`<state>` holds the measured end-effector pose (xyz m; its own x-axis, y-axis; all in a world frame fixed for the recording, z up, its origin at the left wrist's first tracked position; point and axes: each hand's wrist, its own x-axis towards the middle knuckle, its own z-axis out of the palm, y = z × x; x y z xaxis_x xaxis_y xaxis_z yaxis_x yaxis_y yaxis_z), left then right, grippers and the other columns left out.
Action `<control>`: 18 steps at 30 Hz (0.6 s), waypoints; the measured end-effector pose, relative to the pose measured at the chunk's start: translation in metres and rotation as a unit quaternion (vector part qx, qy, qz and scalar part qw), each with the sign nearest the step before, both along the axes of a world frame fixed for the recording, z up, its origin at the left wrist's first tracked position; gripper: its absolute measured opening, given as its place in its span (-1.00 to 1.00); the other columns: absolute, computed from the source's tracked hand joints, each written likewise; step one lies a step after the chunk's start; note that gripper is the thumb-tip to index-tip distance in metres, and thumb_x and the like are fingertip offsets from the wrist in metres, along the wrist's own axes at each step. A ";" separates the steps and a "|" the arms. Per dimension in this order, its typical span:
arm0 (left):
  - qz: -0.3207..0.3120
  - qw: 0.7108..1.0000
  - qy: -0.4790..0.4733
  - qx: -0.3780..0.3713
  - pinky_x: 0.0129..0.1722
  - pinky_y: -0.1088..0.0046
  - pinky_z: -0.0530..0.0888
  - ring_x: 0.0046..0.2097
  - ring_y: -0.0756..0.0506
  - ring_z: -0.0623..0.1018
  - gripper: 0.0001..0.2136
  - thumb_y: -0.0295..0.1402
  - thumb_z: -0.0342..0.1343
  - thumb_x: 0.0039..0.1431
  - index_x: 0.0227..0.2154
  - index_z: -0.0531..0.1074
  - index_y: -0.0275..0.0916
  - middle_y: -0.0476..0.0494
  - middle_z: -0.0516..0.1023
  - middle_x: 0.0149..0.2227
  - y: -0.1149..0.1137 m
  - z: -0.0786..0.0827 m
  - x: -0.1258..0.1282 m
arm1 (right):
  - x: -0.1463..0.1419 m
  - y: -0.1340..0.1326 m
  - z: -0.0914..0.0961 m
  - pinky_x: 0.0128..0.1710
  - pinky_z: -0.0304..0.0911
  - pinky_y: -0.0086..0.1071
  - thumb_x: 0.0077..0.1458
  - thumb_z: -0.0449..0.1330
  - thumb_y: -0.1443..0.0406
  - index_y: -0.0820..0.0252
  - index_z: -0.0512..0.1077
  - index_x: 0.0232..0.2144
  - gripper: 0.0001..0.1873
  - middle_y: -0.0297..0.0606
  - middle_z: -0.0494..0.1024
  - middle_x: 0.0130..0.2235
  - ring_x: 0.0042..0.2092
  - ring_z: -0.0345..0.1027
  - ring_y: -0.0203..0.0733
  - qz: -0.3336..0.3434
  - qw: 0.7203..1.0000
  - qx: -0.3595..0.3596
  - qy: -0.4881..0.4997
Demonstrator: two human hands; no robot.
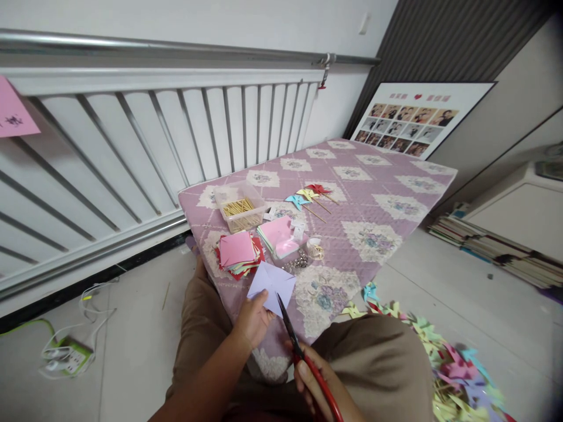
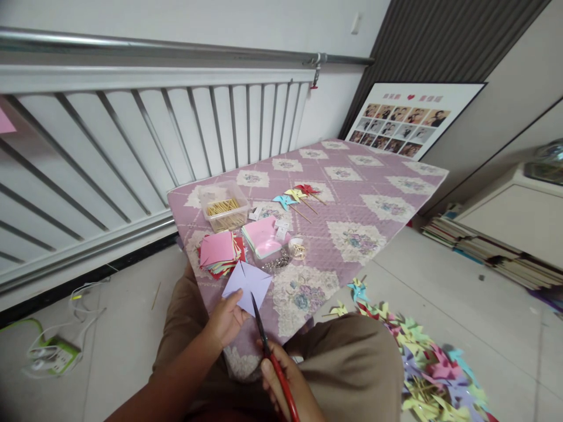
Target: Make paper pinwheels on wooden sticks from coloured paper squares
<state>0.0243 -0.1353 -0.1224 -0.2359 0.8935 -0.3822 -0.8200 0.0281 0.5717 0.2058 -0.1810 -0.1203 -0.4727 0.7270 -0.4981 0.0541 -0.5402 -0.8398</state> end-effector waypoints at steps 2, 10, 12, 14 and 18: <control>0.004 1.000 -0.002 -0.003 -0.31 0.45 0.47 -0.26 -0.07 0.56 -0.71 -0.34 0.30 -0.07 -0.23 0.49 -0.27 -0.14 0.61 -0.22 0.000 0.001 0.000 | 0.000 0.001 0.000 -0.63 0.10 -0.50 -0.14 0.24 -0.19 0.09 0.42 -0.05 -0.30 -0.42 0.37 -0.53 -0.59 0.18 -0.35 0.005 1.000 -0.003 0.000; 0.005 1.000 -0.002 -0.005 -0.25 0.43 0.48 -0.23 -0.10 0.58 -0.74 -0.36 0.30 -0.09 -0.28 0.50 -0.28 -0.16 0.62 -0.24 -0.001 0.007 0.000 | 0.001 0.002 -0.003 -0.66 0.00 -0.52 -0.08 0.22 -0.16 0.09 0.41 -0.04 -0.34 -0.43 0.34 -0.54 -0.60 0.15 -0.37 0.008 1.000 0.017 -0.019; 0.002 1.000 0.000 -0.005 -0.26 0.43 0.48 -0.24 -0.10 0.58 -0.72 -0.35 0.31 -0.09 -0.27 0.50 -0.29 -0.17 0.62 -0.24 -0.001 0.007 0.000 | 0.002 0.002 -0.004 -0.65 -0.01 -0.52 -0.07 0.22 -0.16 0.09 0.41 -0.04 -0.35 -0.43 0.34 -0.53 -0.59 0.13 -0.38 0.005 1.000 0.026 -0.016; -0.004 1.000 0.003 -0.004 -0.28 0.44 0.47 -0.27 -0.09 0.58 -0.72 -0.35 0.30 -0.09 -0.26 0.49 -0.30 -0.17 0.62 -0.26 -0.001 0.006 0.000 | 0.002 0.004 -0.003 -0.66 -0.07 -0.54 -0.03 0.22 -0.14 0.12 0.39 -0.04 -0.37 -0.46 0.30 -0.54 -0.61 0.06 -0.42 0.022 0.999 0.033 -0.016; -0.008 1.000 0.006 0.004 -0.30 0.44 0.46 -0.28 -0.08 0.58 -0.72 -0.33 0.29 -0.07 -0.25 0.48 -0.29 -0.15 0.62 -0.26 -0.001 0.003 0.000 | 0.000 0.004 -0.002 -0.65 -0.11 -0.56 0.01 0.23 -0.08 0.16 0.39 -0.05 -0.42 -0.50 0.22 -0.57 -0.61 0.00 -0.44 0.034 0.999 0.035 -0.013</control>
<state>0.0244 -0.1366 -0.1195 -0.2271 0.9001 -0.3718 -0.8123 0.0356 0.5822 0.2058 -0.1775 -0.1222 -0.5102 0.7266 -0.4602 0.1106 -0.4752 -0.8729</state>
